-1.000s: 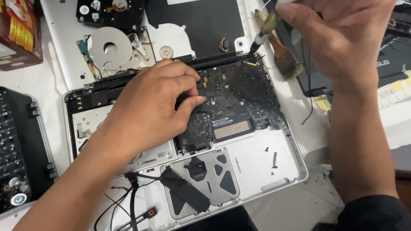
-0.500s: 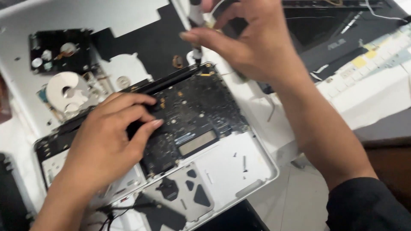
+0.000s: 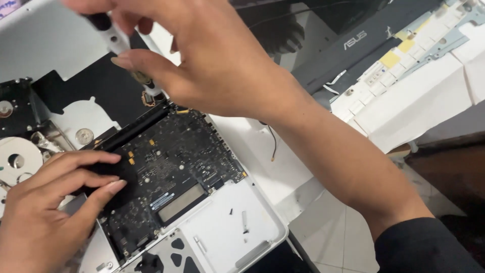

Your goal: Installing internal screws to secure the motherboard and other components inside a laptop chassis.

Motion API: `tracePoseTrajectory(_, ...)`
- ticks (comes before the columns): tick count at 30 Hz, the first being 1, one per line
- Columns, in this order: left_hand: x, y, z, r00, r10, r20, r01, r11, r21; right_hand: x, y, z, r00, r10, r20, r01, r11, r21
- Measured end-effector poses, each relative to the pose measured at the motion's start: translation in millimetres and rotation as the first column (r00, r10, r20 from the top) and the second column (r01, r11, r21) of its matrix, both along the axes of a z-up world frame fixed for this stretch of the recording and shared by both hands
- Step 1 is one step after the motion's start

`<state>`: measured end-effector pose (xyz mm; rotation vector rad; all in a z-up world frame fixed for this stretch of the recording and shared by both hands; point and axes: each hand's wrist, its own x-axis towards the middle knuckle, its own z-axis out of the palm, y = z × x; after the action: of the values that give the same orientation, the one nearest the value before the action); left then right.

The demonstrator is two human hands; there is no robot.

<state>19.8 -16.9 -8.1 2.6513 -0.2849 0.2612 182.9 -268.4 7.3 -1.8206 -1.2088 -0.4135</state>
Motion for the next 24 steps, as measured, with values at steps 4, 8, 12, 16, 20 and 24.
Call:
tracePoseTrajectory(4, 0, -2, 4, 0.998, 0.041, -0.041, -0.040, 0.999, 0.028, -2, 0, -2, 0.999, 0.032, 0.029, -0.031, 0.999, -0.033)
tracePoseTrajectory(8, 1, -2, 3, 0.999, 0.024, -0.029, -0.024, 1.000, -0.006, -6, 13, -4, 1.000, -0.014, 0.015, 0.014, 1.000, -0.025)
tracePoseTrajectory(12, 1, -4, 5, 0.995, 0.070, -0.072, -0.068, 0.997, 0.035, -8, 15, 0, 0.999, -0.041, -0.031, 0.042, 0.999, 0.025)
tracePoseTrajectory(16, 1, -1, 3, 0.994, 0.073, -0.077, -0.075, 0.997, -0.016, -6, 10, -2, 0.989, 0.140, -0.054, -0.133, 0.984, 0.116)
tracePoseTrajectory(20, 3, 4, -2, 1.000, -0.001, 0.005, 0.001, 0.999, -0.043, -1, 15, -6, 0.992, 0.119, 0.035, -0.122, 0.988, 0.095)
tracePoseTrajectory(24, 2, 7, 0, 0.996, -0.080, 0.041, 0.082, 0.995, -0.050, 3, 19, -6, 0.992, 0.001, 0.126, -0.017, 0.992, 0.128)
